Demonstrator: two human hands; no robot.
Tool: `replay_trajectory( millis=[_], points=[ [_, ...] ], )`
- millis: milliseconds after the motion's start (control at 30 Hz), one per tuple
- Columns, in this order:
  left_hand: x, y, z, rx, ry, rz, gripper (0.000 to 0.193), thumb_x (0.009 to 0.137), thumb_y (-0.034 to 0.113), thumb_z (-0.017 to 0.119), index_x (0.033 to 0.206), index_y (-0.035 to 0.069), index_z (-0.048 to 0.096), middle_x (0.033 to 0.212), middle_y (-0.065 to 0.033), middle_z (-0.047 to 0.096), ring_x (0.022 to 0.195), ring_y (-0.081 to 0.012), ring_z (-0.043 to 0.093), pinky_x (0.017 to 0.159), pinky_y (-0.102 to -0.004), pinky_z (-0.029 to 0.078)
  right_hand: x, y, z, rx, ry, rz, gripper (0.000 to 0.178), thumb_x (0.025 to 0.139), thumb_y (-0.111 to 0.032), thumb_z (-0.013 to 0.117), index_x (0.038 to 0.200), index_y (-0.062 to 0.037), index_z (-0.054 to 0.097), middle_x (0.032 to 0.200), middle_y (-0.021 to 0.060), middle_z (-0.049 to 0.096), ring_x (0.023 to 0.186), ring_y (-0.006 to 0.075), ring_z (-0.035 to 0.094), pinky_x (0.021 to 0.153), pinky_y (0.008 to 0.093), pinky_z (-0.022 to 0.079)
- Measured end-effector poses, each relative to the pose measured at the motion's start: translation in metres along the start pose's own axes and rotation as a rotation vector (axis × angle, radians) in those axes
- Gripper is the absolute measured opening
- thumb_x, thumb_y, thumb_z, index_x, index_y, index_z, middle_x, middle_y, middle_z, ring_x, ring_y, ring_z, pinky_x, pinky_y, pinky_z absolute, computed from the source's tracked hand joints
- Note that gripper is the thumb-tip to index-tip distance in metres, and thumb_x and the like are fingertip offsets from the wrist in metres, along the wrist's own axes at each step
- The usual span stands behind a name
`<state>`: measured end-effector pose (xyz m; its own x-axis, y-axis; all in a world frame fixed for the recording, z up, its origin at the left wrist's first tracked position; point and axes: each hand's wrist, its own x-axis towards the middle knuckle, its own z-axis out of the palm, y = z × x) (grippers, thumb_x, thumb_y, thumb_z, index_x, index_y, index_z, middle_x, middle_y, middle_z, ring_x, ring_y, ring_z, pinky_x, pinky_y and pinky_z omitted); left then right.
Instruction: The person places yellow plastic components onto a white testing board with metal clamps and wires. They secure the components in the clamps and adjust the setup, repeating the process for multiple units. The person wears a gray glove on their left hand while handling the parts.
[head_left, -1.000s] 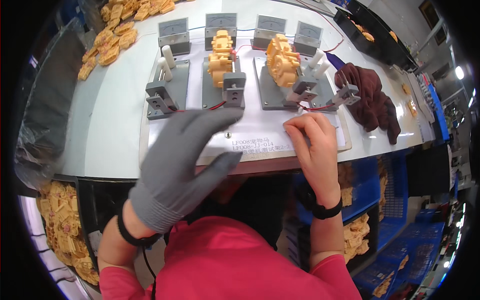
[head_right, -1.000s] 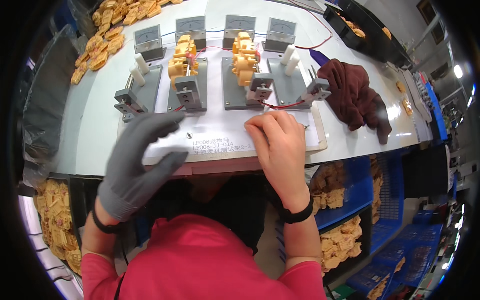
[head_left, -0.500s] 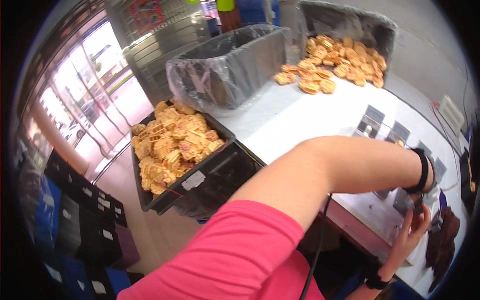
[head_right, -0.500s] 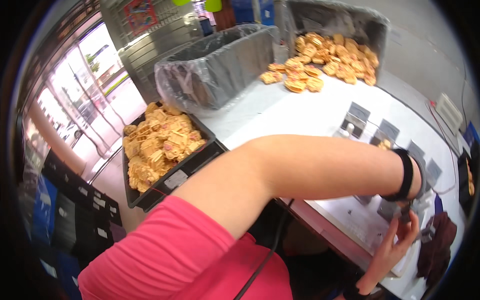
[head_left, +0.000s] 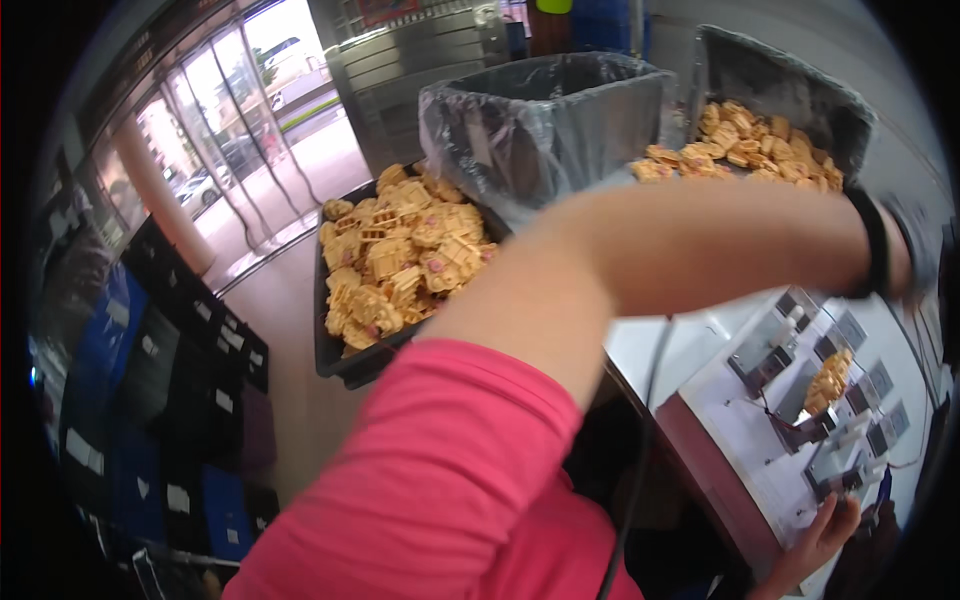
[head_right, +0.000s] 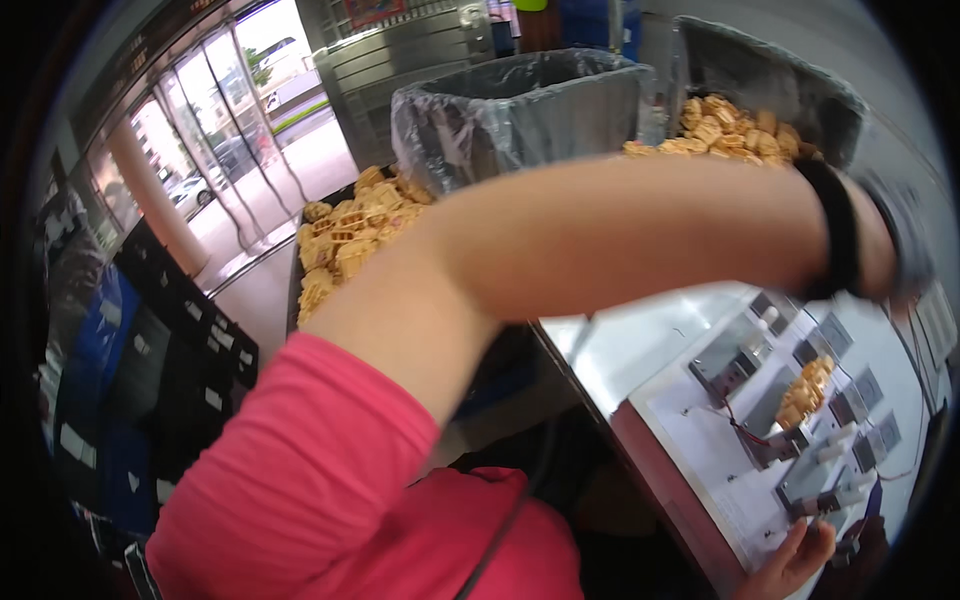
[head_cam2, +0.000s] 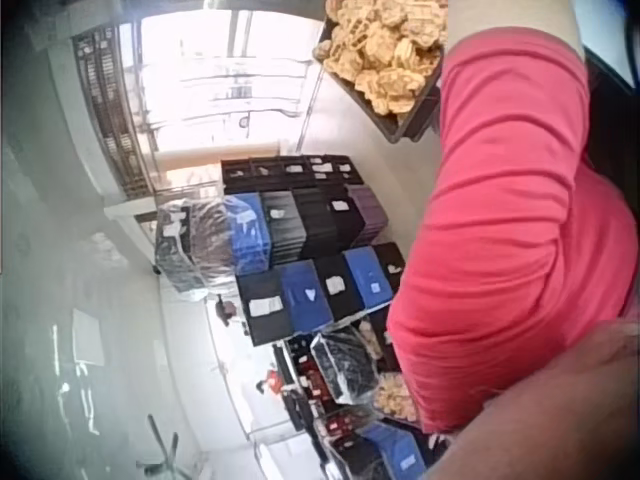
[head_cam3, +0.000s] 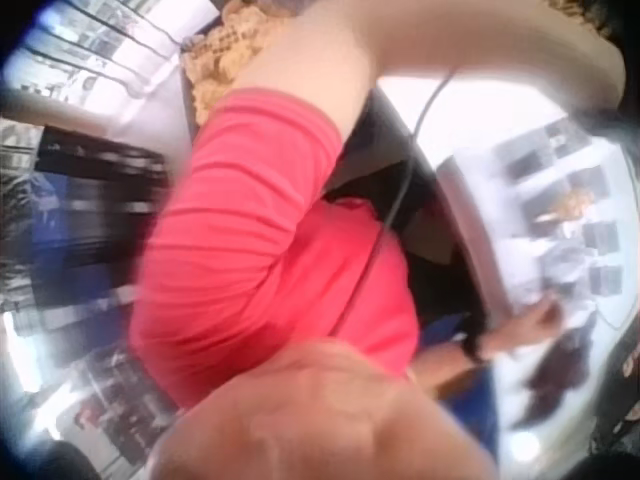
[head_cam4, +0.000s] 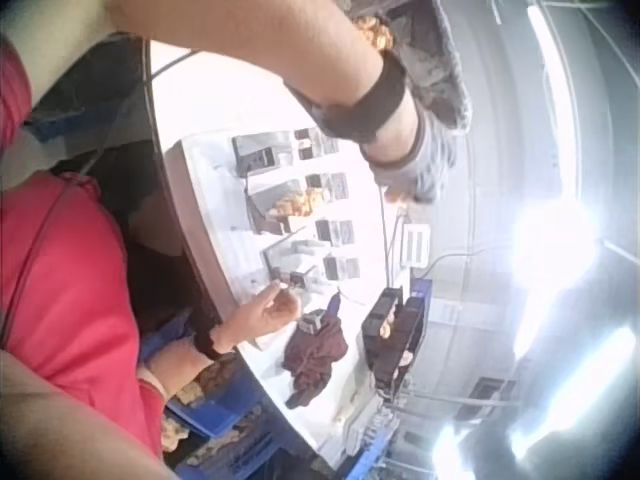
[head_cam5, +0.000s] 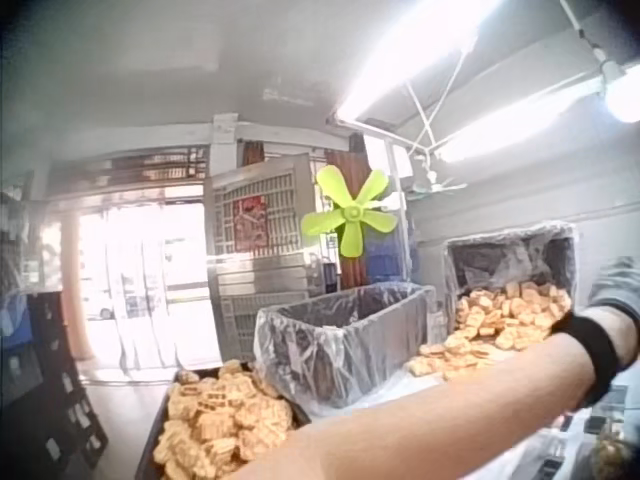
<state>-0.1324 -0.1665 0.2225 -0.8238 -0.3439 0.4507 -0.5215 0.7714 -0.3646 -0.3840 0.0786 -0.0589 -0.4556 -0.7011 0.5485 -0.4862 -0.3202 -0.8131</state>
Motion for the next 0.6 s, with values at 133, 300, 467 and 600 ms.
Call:
replay_trajectory(
  millis=[133, 300, 467, 600],
  points=[
    [-0.135, -0.116, -0.073, 0.219, -0.029, -0.615, 0.028, 0.084, 0.023, 0.072, 0.109, 0.010, 0.075, 0.096, -0.0188, 0.073, 0.087, -0.0342, 0.072, 0.079, -0.0464, 0.059, -0.012, -0.093, 0.018, -0.202, 0.012, -0.098, 0.035, 0.097, -0.022, 0.073, 0.112, 0.0073, 0.060, 0.106, 0.0181, 0.066, 0.094, 0.0263, 0.062, 0.083, 0.0371, 0.055],
    [-0.368, -0.267, -0.051, 0.202, 0.173, -1.224, 0.045, 0.078, 0.035, 0.078, 0.115, 0.010, 0.069, 0.116, -0.0195, 0.071, 0.108, -0.0370, 0.069, 0.093, -0.0448, 0.055, -0.010, -0.095, 0.024, -0.171, -0.046, -0.059, 0.035, 0.097, -0.021, 0.073, 0.112, 0.0058, 0.057, 0.105, 0.0160, 0.064, 0.095, 0.0261, 0.060, 0.086, 0.0376, 0.054],
    [-0.374, -0.226, -0.039, 0.048, -0.217, -1.386, 0.073, 0.085, 0.053, 0.062, 0.148, 0.017, 0.050, 0.147, -0.0157, 0.055, 0.135, -0.0369, 0.052, 0.113, -0.0448, 0.041, -0.010, -0.091, 0.021, -0.208, 0.013, -0.089, 0.033, 0.097, -0.020, 0.073, 0.111, 0.0060, 0.057, 0.105, 0.0165, 0.061, 0.094, 0.0273, 0.058, 0.088, 0.0392, 0.051],
    [-0.334, -0.142, -0.040, 0.055, -0.144, -1.121, 0.065, 0.086, 0.047, 0.065, 0.142, 0.016, 0.055, 0.135, -0.0160, 0.063, 0.122, -0.0374, 0.061, 0.107, -0.0491, 0.045, -0.010, -0.101, 0.030, -0.242, -0.009, -0.135, 0.035, 0.097, -0.018, 0.073, 0.113, 0.0072, 0.055, 0.108, 0.0168, 0.060, 0.095, 0.0281, 0.058, 0.089, 0.0407, 0.051]
  ],
)
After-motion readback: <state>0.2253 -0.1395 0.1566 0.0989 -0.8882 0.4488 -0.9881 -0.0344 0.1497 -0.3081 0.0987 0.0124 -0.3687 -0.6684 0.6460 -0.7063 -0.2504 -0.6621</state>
